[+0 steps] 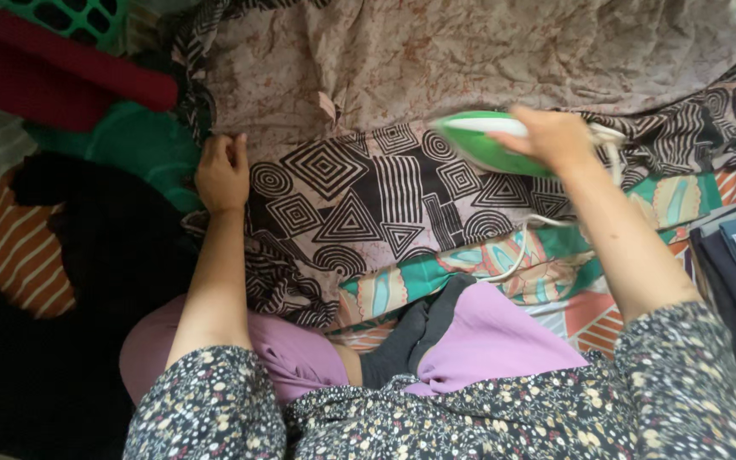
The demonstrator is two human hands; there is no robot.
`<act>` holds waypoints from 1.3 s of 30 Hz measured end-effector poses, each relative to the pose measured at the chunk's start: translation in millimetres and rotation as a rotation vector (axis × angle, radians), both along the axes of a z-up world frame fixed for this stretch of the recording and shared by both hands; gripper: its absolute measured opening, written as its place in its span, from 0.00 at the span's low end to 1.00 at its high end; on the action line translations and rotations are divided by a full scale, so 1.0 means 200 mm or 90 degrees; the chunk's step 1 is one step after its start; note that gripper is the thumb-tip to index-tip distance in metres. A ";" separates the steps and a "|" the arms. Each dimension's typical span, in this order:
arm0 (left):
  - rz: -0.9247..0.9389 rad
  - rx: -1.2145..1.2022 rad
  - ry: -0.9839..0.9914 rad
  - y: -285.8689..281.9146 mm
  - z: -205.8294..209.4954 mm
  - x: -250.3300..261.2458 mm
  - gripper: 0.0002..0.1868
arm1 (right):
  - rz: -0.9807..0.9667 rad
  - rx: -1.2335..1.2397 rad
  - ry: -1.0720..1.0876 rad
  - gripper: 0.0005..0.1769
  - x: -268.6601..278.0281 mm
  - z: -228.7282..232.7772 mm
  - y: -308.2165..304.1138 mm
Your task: The person irons a patterned cloth on a bed using a green and white iron. They repeatedly smooth and reposition the fabric, ironing different sections and flipping it over to treat both sides.
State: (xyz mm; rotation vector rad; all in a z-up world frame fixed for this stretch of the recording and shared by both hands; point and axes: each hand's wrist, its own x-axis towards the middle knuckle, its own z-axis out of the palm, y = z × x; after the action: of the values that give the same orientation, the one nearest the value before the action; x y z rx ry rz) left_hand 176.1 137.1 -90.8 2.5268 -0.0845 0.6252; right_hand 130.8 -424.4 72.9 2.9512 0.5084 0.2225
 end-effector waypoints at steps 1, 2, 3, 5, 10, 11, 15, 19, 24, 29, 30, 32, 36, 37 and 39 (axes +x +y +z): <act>0.001 0.001 0.006 0.00 0.00 -0.01 0.22 | 0.038 -0.001 0.008 0.31 0.05 0.00 0.14; 0.004 0.001 0.012 0.00 0.00 -0.01 0.22 | 0.105 0.044 -0.005 0.30 0.10 0.00 0.30; 0.006 0.000 0.018 0.00 0.01 -0.01 0.21 | 0.172 0.089 -0.018 0.29 0.14 0.01 0.45; 0.009 0.001 0.005 -0.01 0.02 0.00 0.20 | 0.306 0.192 -0.021 0.26 0.19 0.00 0.74; -0.021 -0.013 -0.060 -0.01 0.04 -0.01 0.16 | 0.235 0.099 -0.050 0.28 0.07 -0.04 1.21; -0.019 -0.001 -0.054 -0.01 0.04 -0.01 0.16 | 0.221 0.105 -0.065 0.27 0.05 -0.05 1.22; -0.009 0.019 -0.020 0.00 0.03 0.00 0.17 | 0.192 0.126 -0.114 0.28 0.02 -0.07 1.01; -0.007 0.022 -0.023 0.01 0.03 -0.01 0.17 | -0.005 0.237 0.019 0.29 -0.04 -0.01 0.43; -0.009 0.023 0.004 0.00 0.05 -0.01 0.18 | -0.376 0.075 -0.013 0.30 -0.20 0.05 -0.40; -0.007 0.034 -0.013 0.01 0.05 -0.01 0.19 | -0.384 0.105 -0.046 0.32 -0.30 -0.01 -0.67; -0.008 0.032 -0.019 0.01 0.04 -0.01 0.18 | -0.368 0.119 -0.020 0.33 -0.30 0.00 -0.64; -0.008 0.034 -0.026 0.00 0.01 -0.01 0.18 | -0.340 0.136 0.051 0.32 -0.30 0.04 -0.52; -0.010 0.043 -0.011 0.03 -0.04 0.01 0.17 | -0.096 0.141 0.113 0.31 -0.27 0.01 -0.02; -0.012 0.042 -0.007 0.03 -0.04 0.01 0.18 | -0.006 0.192 0.089 0.30 -0.29 0.00 0.13; -0.018 0.050 -0.011 0.03 -0.01 0.02 0.17 | 0.137 0.169 0.052 0.28 -0.34 0.00 0.39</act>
State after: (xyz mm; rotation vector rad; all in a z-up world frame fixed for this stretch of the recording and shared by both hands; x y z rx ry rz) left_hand 179.6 142.4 -93.5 2.5913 -0.1529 0.6434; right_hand 63.0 -346.8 73.5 3.1688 0.8738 0.2064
